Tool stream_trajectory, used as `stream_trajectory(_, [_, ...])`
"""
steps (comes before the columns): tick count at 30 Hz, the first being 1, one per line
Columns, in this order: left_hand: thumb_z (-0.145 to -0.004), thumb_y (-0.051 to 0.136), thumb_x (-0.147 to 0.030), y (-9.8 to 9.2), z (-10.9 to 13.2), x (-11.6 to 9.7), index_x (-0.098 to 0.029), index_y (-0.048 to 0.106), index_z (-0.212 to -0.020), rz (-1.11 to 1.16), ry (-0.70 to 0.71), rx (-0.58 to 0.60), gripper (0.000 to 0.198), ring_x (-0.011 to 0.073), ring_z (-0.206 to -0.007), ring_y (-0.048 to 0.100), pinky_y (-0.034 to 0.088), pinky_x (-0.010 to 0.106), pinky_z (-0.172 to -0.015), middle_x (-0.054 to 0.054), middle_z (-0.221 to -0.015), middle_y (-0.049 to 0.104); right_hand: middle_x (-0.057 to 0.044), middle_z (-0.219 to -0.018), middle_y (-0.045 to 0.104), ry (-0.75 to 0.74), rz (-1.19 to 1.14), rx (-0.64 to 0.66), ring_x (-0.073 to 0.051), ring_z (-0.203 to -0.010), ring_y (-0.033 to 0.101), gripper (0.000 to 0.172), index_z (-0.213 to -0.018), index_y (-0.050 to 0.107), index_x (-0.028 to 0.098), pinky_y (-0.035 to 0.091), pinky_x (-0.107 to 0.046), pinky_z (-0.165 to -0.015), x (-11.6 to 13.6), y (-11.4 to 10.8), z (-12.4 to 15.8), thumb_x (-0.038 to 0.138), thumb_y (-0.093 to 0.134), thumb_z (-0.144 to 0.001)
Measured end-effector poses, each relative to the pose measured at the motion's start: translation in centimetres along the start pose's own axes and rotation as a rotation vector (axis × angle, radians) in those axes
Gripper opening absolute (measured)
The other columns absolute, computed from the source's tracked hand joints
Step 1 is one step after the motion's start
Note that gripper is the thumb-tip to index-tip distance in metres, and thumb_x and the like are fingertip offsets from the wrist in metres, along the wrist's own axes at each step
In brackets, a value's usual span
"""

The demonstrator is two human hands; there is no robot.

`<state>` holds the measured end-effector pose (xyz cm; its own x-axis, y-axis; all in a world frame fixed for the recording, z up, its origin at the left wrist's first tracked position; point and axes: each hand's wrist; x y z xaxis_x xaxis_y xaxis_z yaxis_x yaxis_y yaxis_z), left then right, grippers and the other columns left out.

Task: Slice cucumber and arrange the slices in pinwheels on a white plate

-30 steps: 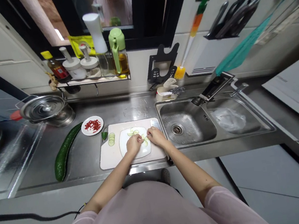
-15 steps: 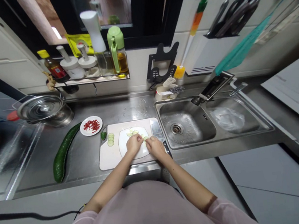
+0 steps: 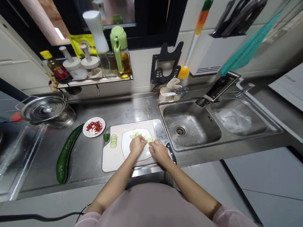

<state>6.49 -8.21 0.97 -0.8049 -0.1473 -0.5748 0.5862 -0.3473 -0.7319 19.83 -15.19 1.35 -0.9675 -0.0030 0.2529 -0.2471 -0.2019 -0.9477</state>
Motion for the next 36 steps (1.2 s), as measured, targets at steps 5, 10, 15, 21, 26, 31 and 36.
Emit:
stream_trajectory(5, [-0.077,0.066,-0.035,-0.05,0.03,-0.04,-0.022,0.067,-0.086,0.006,-0.008,0.008,0.016,0.0153,-0.076,0.062,0.039,0.023,-0.064,0.001,-0.083,0.069,-0.01,-0.108,0.059,-0.005,-0.004,0.002,-0.021,-0.104,0.049,0.032,-0.12,0.061,0.023,0.039,-0.028,-0.081,-0.05,0.09,-0.07,0.033,0.041,-0.096])
stream_trajectory(10, [-0.077,0.065,-0.036,-0.11,0.07,-0.04,-0.022,0.067,-0.087,0.007,-0.015,-0.001,0.017,0.0155,-0.076,0.062,0.039,0.023,-0.063,0.001,-0.083,0.069,-0.01,-0.109,0.058,-0.009,-0.013,0.005,-0.021,-0.104,0.049,0.033,-0.123,0.059,0.024,0.039,-0.028,-0.081,-0.02,0.04,-0.09,0.034,0.042,-0.096])
stream_trajectory(15, [-0.077,0.065,-0.035,-0.03,0.06,-0.02,-0.022,0.067,-0.087,0.006,-0.008,-0.007,0.016,0.0155,-0.075,0.062,0.039,0.023,-0.063,0.001,-0.082,0.069,-0.009,-0.108,0.058,-0.007,-0.01,-0.002,-0.021,-0.103,0.049,0.033,-0.122,0.06,0.024,0.038,-0.027,-0.08,-0.03,0.03,-0.04,0.034,0.042,-0.096])
stream_trajectory(21, [-0.077,0.065,-0.035,0.02,0.09,0.07,-0.022,0.067,-0.086,0.005,-0.006,-0.004,0.016,0.0156,-0.074,0.062,0.039,0.024,-0.064,0.001,-0.08,0.069,-0.009,-0.108,0.057,0.023,-0.034,-0.061,-0.022,-0.102,0.049,0.037,-0.126,0.058,0.024,0.037,-0.028,-0.081,-0.07,-0.17,0.09,0.035,0.038,-0.097])
stream_trajectory(26, [-0.077,0.065,-0.035,0.05,0.11,0.16,-0.022,0.067,-0.087,-0.001,0.004,-0.008,0.016,0.0162,-0.076,0.062,0.039,0.024,-0.065,0.001,-0.081,0.069,-0.01,-0.106,0.057,0.063,-0.023,-0.063,-0.022,-0.101,0.049,0.038,-0.129,0.056,0.025,0.036,-0.028,-0.079,-0.15,-0.25,-0.14,0.034,0.039,-0.097])
stream_trajectory(31, [-0.077,0.065,-0.035,0.11,0.14,0.13,-0.023,0.066,-0.086,0.0,0.011,-0.02,0.014,0.0165,-0.076,0.062,0.039,0.024,-0.065,0.001,-0.079,0.068,-0.01,-0.105,0.058,0.052,-0.036,-0.105,-0.021,-0.099,0.049,0.037,-0.125,0.06,0.024,0.036,-0.027,-0.078,-0.31,0.06,-0.28,0.034,0.038,-0.097])
stream_trajectory(36, [-0.077,0.064,-0.034,-0.2,0.66,0.1,-0.022,0.066,-0.085,0.099,0.018,-0.052,0.014,0.0142,-0.071,0.06,0.039,0.023,-0.064,-0.001,-0.074,0.066,-0.009,-0.104,0.059,0.044,-0.088,-0.176,-0.021,-0.098,0.05,0.037,-0.123,0.061,0.021,0.036,-0.027,-0.08,-0.65,0.08,-0.16,0.032,0.039,-0.097])
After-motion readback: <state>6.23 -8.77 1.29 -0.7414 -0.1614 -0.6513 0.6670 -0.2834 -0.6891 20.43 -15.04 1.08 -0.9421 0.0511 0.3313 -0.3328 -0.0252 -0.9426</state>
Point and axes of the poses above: each hand's wrist, its own z-axis away from the middle knuckle, its own y-axis out of the palm, x = y × z
